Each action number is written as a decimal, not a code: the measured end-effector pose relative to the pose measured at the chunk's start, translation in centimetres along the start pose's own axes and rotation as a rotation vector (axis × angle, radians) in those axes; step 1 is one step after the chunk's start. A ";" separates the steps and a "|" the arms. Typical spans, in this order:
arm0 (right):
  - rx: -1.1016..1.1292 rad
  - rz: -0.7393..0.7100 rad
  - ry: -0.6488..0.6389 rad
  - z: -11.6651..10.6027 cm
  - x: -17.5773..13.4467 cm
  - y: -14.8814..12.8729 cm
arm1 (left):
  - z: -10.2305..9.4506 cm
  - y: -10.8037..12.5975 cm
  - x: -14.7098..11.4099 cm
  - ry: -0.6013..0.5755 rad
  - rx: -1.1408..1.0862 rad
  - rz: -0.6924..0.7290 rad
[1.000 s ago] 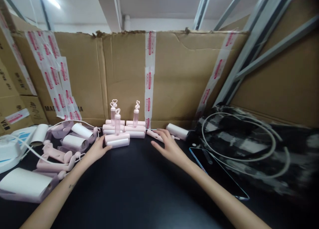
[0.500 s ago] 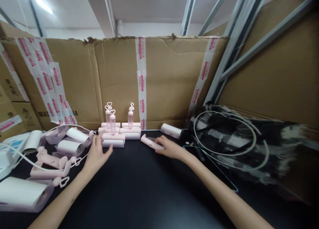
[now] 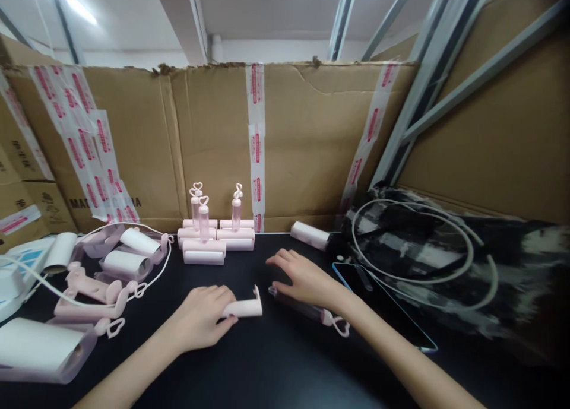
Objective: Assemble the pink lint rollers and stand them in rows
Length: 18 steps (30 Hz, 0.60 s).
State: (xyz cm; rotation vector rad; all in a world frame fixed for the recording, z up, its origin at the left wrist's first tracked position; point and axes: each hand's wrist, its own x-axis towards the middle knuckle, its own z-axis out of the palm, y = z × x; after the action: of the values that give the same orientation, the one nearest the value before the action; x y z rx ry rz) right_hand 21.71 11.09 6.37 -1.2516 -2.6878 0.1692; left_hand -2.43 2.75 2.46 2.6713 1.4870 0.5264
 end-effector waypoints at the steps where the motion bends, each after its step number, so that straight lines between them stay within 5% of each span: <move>1: -0.014 0.032 -0.010 0.2 -0.1 0.6 | -0.4 -0.4 -0.1 0.022 -0.047 -0.080; 6: -0.021 0.105 -0.221 0.2 -1.4 2.0 | -0.5 -1.3 0.5 0.244 -0.793 -0.439; 9: 0.068 0.008 -0.287 -0.6 -1.8 0.8 | 0.0 -0.8 0.9 0.234 -1.332 -0.514; 13: 0.317 -0.134 -0.118 -1.5 -1.5 -2.2 | 0.4 0.1 1.0 0.112 -1.716 -0.568; 18: 0.208 -0.153 0.062 0.0 -1.1 -4.6 | 1.1 0.6 0.9 -0.028 -1.752 -0.570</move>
State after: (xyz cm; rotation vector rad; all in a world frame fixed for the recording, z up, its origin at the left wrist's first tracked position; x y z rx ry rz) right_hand 18.98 7.30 7.06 -0.9718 -2.6194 0.3711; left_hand -1.19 3.30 1.75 0.8650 0.8279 0.9984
